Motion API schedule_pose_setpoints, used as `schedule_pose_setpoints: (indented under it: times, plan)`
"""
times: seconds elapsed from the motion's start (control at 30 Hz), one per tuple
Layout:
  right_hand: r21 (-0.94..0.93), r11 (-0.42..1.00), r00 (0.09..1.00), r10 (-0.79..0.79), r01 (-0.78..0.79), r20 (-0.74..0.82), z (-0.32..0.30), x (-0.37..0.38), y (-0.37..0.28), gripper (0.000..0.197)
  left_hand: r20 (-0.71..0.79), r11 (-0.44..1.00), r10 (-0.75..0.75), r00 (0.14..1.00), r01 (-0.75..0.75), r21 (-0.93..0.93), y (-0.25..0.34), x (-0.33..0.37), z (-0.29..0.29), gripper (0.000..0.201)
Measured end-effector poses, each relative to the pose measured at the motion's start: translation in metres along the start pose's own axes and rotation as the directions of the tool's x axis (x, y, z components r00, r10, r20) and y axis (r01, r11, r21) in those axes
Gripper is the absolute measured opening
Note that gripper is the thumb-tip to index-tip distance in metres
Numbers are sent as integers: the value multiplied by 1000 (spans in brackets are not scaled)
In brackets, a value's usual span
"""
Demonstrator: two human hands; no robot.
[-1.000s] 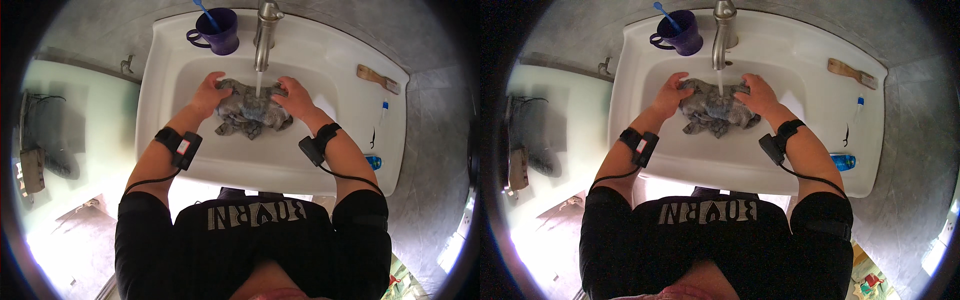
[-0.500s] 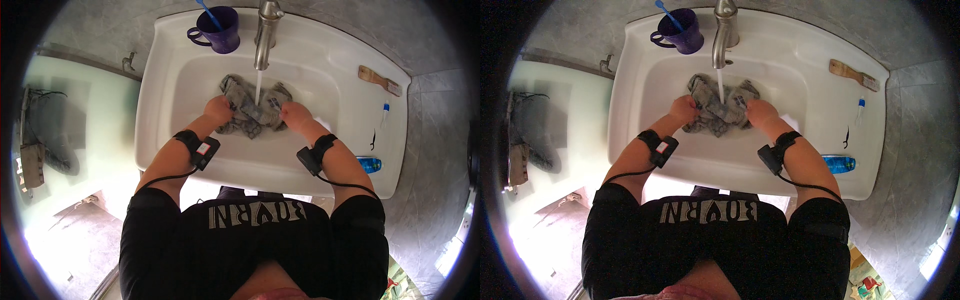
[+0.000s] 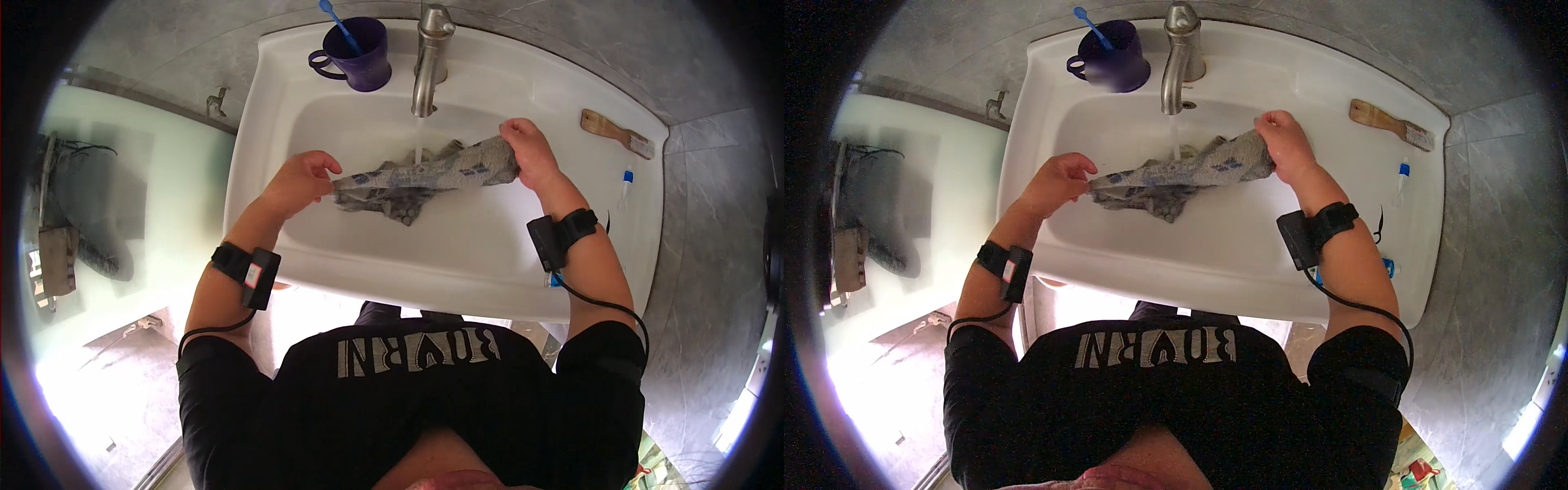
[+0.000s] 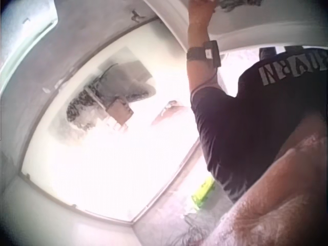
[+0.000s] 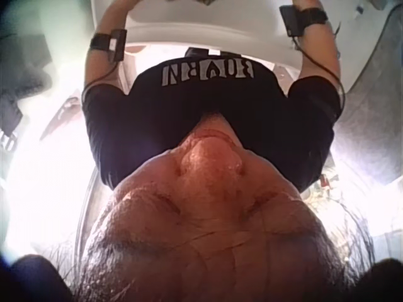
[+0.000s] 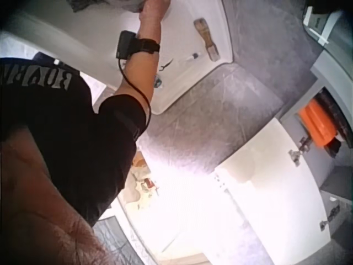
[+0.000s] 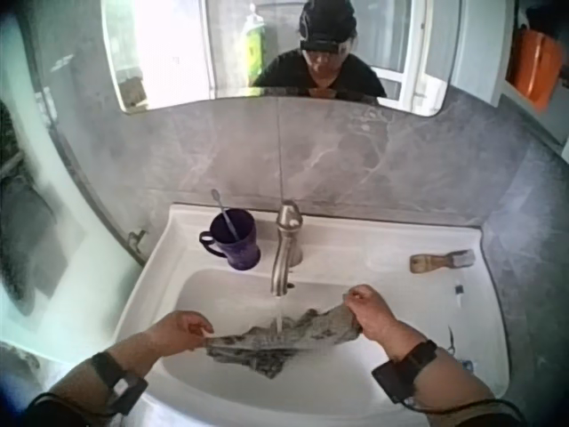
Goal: The person washes a cloth in a sink by hand under running water, turning it over and wringing it out.
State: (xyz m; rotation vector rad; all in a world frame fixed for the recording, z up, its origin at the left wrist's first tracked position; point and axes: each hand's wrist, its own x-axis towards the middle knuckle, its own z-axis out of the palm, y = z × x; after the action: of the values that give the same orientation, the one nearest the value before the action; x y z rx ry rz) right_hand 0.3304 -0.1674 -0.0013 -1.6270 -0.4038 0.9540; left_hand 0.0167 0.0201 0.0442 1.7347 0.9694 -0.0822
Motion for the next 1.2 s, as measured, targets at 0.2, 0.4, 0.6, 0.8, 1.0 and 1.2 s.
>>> schedule_pose_setpoints:
  times: [0.2, 0.4, 0.6, 0.8, 1.0, 1.2]
  plan:
    - [132, 984, 993, 114, -116, 23, 12, 25, 8, 30, -111, 982, 110, 988, -91, 163, -19, 35, 7, 16]
    - [-521, 848, 994, -107, 97, 11, 34, 30, 37, 41, -201, 887, 138, 970, -30, 462, -39, 74, 41, 22]
    - [-932, 221, 946, -221, 286, 238, 67, -10, 42, 49, -153, 705, 369, 917, -169, 689, -41, 68, 77, 39]
    - [-952, -14, 948, -89, 306, 306, 66, -7, 44, 29, -76, 691, 143, 987, -44, 722, -32, 74, 82, 31]
    - [-912, 41, 892, -232, 407, 388, 40, 6, 20, 14, 0, 659, 186, 983, -125, 742, -21, 70, 72, 9]
    - [-873, 238, 904, -64, 426, 423, 47, -18, 68, 13, -52, 788, 521, 852, -456, 414, -26, 67, 73, 4]
